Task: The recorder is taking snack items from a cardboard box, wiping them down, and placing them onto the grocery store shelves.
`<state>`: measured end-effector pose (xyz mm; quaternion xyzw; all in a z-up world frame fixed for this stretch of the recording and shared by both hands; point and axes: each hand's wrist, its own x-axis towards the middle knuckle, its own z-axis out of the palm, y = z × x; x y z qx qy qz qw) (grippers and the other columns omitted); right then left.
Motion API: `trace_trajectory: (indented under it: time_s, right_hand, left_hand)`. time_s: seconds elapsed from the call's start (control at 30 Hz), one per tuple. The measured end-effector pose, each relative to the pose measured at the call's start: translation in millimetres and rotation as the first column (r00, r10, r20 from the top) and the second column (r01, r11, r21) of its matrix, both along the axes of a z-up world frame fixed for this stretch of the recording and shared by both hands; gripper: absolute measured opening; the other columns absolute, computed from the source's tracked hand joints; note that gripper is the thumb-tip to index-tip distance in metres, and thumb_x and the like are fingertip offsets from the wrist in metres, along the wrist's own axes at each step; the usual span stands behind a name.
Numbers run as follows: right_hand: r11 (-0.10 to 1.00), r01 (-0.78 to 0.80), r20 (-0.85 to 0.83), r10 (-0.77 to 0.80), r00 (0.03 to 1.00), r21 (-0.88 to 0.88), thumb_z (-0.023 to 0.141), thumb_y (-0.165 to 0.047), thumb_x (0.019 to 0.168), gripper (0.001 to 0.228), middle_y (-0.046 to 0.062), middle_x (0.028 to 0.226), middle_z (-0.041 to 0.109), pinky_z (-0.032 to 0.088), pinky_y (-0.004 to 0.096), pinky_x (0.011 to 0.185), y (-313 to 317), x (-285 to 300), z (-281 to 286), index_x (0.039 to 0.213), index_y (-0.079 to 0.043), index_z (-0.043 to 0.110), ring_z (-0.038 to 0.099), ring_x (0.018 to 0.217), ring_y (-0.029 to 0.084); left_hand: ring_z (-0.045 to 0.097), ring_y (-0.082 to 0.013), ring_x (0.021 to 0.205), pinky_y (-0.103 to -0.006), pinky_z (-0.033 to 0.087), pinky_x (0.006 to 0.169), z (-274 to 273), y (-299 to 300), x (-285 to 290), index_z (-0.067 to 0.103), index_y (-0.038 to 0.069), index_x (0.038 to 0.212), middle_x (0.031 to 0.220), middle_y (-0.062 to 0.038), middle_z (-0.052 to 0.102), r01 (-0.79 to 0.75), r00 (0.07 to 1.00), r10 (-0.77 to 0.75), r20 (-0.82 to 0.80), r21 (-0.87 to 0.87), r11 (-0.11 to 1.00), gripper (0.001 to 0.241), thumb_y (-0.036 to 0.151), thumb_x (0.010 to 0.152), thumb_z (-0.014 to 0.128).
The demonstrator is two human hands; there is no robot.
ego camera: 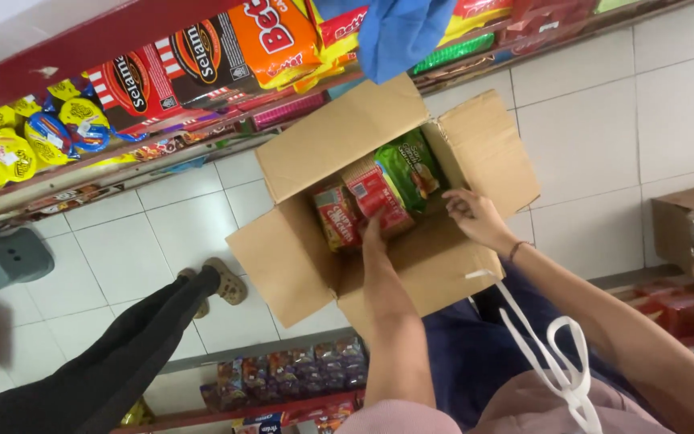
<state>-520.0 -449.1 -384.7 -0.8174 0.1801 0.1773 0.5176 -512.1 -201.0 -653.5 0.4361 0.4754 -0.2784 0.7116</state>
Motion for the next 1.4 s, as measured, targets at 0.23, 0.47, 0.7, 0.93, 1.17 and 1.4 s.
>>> trace_trajectory:
  time_s: [0.23,0.47,0.7,0.93,1.17,1.4]
  right_hand:
    - [0.996,-0.011,0.065,0.017,0.998,-0.09,0.064,-0.002,0.088,0.035,0.006,0.085,0.073,0.057,0.032,0.069,-7.8,-14.5,-55.7,0.123,-0.009,0.069,0.069,0.075,0.015]
    - [0.999,0.02,0.013,-0.019,1.0,-0.036,0.058,0.002,0.083,0.042,0.003,0.087,0.074,0.058,0.03,0.072,-13.3,-26.9,-83.9,0.123,-0.009,0.067,0.072,0.075,0.013]
    - [0.978,0.073,0.029,-0.08,0.996,0.195,0.054,0.009,0.075,0.05,0.005,0.09,0.071,0.06,0.03,0.073,-23.6,-25.0,-78.0,0.122,-0.005,0.064,0.071,0.076,0.016]
    - [0.997,-0.023,-0.049,0.019,0.999,-0.073,0.063,-0.005,0.084,0.043,0.008,0.094,0.075,0.058,0.032,0.075,-21.0,13.3,-6.2,0.127,-0.012,0.066,0.071,0.075,0.018]
    - [0.945,-0.273,0.338,0.32,0.885,-0.18,0.097,-0.028,0.062,0.112,0.024,0.146,0.047,0.041,0.045,0.105,17.4,80.3,135.8,0.153,-0.008,0.037,0.047,0.127,0.039]
    - [0.811,-0.583,0.152,0.57,0.808,0.059,0.098,-0.033,0.056,0.113,0.009,0.144,0.057,0.041,0.038,0.114,48.5,113.3,262.4,0.153,-0.016,0.043,0.053,0.136,0.027]
  left_hand:
    - [0.063,-0.0206,0.114,-0.0339,0.045,0.103,414.3,-49.0,52.4,0.07,0.007,0.122,0.121,-0.01,0.071,0.017,0.937,-0.027,0.349,0.033,0.999,0.041,0.033,0.097,0.051]
    - [0.064,-0.0311,0.11,-0.0446,0.046,0.099,303.0,-8.3,-40.1,0.069,0.001,0.121,0.118,-0.018,0.07,0.219,0.915,-0.266,0.303,0.18,0.959,0.045,0.035,0.094,0.057]
    - [0.066,-0.0443,0.099,-0.0567,0.051,0.087,80.3,-7.8,2.7,0.069,-0.008,0.113,0.109,-0.028,0.069,0.541,0.814,-0.58,-0.023,0.392,0.744,0.054,0.038,0.084,0.076]
    - [0.066,-0.0322,0.119,-0.052,0.048,0.105,276.2,16.8,55.5,0.068,0.012,0.124,0.127,-0.013,0.069,0.764,0.573,-0.713,-0.404,0.579,0.286,0.069,0.053,0.071,0.084]
    - [0.063,-0.0347,0.122,-0.0501,0.047,0.109,421.0,83.8,91.4,0.045,0.026,0.152,0.128,-0.013,0.067,0.682,0.136,-0.976,-0.169,0.731,-0.031,0.101,0.045,0.06,0.084]
    - [0.054,-0.0407,0.128,-0.0545,0.033,0.11,638.1,105.2,141.7,0.061,0.019,0.142,0.134,-0.017,0.063,0.279,-0.304,-0.952,0.036,0.959,-0.053,0.085,0.031,0.063,0.088]
